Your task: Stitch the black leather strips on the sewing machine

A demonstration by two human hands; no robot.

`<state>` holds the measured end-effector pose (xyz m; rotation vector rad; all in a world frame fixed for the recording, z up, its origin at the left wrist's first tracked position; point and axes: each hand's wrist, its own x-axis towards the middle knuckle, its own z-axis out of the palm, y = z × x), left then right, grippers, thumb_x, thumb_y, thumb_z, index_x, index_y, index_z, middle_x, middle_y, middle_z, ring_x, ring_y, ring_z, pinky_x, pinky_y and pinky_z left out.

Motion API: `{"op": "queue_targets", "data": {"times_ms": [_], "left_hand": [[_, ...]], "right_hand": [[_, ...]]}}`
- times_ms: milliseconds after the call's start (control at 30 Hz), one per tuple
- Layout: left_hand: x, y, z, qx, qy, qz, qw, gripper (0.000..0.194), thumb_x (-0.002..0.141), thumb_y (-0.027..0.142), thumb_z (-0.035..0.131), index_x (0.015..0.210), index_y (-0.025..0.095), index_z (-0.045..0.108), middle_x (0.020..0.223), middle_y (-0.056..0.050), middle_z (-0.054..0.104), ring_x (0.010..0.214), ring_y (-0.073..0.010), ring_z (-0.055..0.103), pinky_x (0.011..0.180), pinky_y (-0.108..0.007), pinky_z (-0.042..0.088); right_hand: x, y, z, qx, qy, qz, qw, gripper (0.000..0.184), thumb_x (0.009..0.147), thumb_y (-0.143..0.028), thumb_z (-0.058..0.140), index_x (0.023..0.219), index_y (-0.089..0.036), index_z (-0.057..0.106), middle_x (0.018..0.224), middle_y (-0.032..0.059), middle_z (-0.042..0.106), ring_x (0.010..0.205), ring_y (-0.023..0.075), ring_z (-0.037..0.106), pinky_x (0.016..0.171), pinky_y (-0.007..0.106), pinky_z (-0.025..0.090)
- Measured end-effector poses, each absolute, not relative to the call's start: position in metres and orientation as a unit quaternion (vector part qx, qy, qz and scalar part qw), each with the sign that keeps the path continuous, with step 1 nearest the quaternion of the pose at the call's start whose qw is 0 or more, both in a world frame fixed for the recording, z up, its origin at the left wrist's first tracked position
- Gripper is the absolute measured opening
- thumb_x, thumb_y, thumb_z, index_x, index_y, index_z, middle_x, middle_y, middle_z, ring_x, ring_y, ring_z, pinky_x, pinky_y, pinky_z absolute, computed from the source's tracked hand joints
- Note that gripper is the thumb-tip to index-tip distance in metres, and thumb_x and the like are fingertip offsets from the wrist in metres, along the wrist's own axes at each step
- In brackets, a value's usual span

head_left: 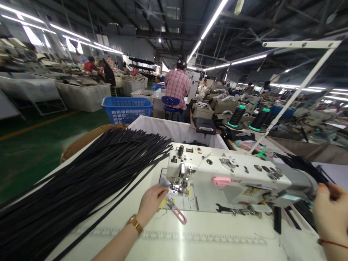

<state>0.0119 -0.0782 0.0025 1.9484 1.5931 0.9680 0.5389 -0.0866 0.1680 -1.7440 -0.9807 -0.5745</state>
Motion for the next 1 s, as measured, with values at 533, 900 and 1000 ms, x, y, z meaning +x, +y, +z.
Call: {"op": "queue_targets", "data": {"times_ms": [533,900,1000], "left_hand": [[0.006,-0.079,0.000,0.675,0.548,0.404,0.283,0.035,0.095,0.038,0.041,0.082,0.020,0.068,0.083,-0.003,0.064,0.076,-0.0195,0.062,0.070,-0.030,0.047],[0.005,-0.078,-0.003,0.684,0.542,0.408,0.268,0.034,0.096,0.036,0.040,0.090,0.020,0.069,0.086,-0.005,0.065,0.080,-0.0205,0.062,0.074,-0.031,0.047],[0.004,-0.077,-0.004,0.686,0.543,0.404,0.267,0.034,0.096,0.038,0.040,0.091,0.020,0.069,0.087,-0.005,0.065,0.081,-0.0211,0.062,0.074,-0.031,0.047]], "right_hand": [[0.183,-0.148,0.025,-0.622,-0.781,-0.049,0.025,0.017,0.085,-0.006,0.048,0.086,-0.016,0.063,0.084,0.0087,0.066,0.075,0.0251,0.066,0.059,0.033,0.051],[0.150,-0.131,0.036,-0.657,-0.754,-0.002,0.023,0.022,0.085,-0.003,0.042,0.091,-0.013,0.060,0.076,0.0100,0.070,0.065,0.0254,0.070,0.052,0.030,0.048],[0.147,-0.126,0.033,-0.663,-0.748,0.000,0.029,0.022,0.086,-0.004,0.042,0.094,-0.013,0.060,0.073,0.0099,0.070,0.063,0.0260,0.069,0.051,0.030,0.047]]}}
